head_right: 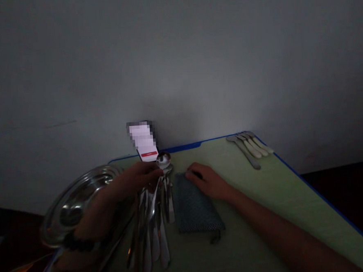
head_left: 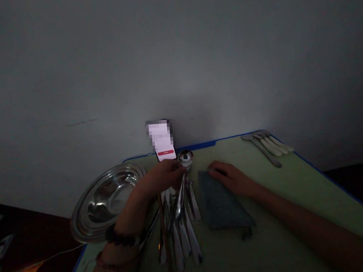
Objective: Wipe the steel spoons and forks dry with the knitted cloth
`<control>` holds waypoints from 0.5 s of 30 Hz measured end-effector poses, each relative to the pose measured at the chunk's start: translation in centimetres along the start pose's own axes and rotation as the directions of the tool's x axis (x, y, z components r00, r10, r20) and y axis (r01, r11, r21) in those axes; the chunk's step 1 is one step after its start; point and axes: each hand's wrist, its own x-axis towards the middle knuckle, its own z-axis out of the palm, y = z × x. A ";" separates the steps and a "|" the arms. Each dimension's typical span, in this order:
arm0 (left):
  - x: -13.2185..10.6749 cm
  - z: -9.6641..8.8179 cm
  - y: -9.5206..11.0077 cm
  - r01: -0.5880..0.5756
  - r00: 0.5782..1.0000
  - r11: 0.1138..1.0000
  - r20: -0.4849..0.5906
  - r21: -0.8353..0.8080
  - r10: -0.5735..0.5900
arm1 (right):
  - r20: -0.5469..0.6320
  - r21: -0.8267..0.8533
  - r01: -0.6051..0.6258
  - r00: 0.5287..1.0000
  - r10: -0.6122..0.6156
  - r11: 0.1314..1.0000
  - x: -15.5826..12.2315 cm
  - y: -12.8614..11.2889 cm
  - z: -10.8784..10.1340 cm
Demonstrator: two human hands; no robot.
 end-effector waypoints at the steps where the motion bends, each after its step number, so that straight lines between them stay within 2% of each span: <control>1: 0.3 0.7 0.0 0.003 1.000 1.000 -0.022 -0.020 -0.004 | -0.045 0.076 -0.036 0.998 0.040 0.996 0.3 0.3 -0.4; 4: 1.4 3.3 0.2 0.011 0.997 0.996 -0.076 -0.092 -0.018 | -0.129 0.229 -0.084 0.985 0.116 0.970 1.3 1.8 -2.0; 8: 1.8 6.0 0.5 0.032 0.999 0.970 -0.030 -0.241 -0.041 | -0.153 0.376 -0.094 0.975 0.161 0.922 2.4 4.0 -3.9; 11: 1.3 6.8 0.1 0.050 0.999 0.940 0.003 -0.338 -0.052 | -0.144 0.419 -0.086 0.977 0.160 0.904 2.5 4.8 -4.5; 15: 0.9 7.4 -1.2 0.054 0.998 0.900 0.012 -0.432 -0.054 | -0.093 0.419 -0.103 0.983 0.156 0.902 2.3 4.9 -4.1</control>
